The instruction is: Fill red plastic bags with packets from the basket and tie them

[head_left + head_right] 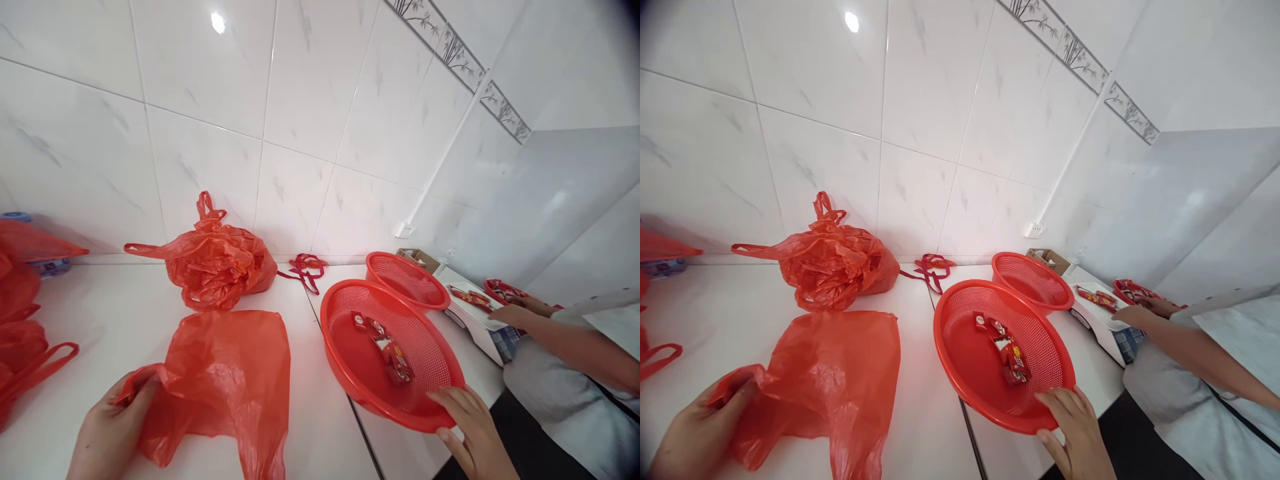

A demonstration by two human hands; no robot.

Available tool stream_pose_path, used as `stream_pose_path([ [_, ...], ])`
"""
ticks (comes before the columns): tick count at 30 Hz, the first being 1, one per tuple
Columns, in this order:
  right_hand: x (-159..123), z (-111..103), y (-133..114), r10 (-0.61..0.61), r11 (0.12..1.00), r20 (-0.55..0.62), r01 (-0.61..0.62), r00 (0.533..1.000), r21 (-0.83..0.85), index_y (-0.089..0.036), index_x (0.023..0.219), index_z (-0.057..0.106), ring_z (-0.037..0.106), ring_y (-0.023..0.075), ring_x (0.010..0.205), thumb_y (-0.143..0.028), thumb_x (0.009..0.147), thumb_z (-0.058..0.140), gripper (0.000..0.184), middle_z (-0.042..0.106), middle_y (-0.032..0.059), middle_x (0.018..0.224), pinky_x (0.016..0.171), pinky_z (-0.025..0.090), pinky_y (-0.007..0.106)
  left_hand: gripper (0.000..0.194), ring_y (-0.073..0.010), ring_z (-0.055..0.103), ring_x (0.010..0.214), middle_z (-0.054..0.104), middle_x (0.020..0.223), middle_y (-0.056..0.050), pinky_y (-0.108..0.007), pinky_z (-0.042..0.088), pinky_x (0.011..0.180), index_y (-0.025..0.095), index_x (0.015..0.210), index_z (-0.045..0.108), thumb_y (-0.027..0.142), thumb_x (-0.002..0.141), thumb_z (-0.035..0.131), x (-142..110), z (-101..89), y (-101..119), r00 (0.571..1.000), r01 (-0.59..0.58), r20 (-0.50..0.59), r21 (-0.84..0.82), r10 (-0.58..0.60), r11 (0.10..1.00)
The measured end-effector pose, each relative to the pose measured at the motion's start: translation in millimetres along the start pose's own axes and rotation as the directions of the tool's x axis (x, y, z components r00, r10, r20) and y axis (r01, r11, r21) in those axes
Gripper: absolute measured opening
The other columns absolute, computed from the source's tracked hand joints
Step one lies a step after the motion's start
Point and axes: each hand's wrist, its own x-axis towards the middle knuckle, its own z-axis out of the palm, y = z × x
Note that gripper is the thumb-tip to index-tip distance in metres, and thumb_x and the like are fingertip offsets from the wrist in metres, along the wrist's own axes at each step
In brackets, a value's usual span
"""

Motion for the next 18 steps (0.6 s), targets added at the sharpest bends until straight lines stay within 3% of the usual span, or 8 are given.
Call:
stream_pose_path([
  [10, -54, -2, 29, 0.041, 0.990, -0.041, -0.046, 0.998, -0.130, -0.024, 0.113, 0.061, 0.059, 0.0292, 0.101, -0.044, 0.079, 0.057, 0.039, 0.065, 0.0071, 0.109, 0.094, 0.036, 0.045, 0.020, -0.0184, 0.064, 0.073, 0.067, 0.071, 0.010, -0.021, 0.049, 0.055, 0.033, 0.087, 0.061, 0.043, 0.070, 0.058, -7, -0.3, 9, 0.998, 0.035, -0.047, 0.067, -0.032, 0.997],
  [18, -21, 4, 36, 0.214, 0.975, -0.035, -0.215, 0.976, -0.060, -0.022, 0.104, 0.065, 0.059, 0.0268, 0.100, -0.049, 0.084, 0.050, 0.036, 0.066, 0.0079, 0.103, 0.092, 0.042, 0.045, 0.016, -0.0179, 0.063, 0.070, 0.066, 0.068, 0.011, -0.022, 0.047, 0.054, 0.032, 0.082, 0.062, 0.040, 0.069, 0.059, -15, 2.6, 17, 0.993, -0.001, -0.118, 0.101, 0.013, 0.995],
])
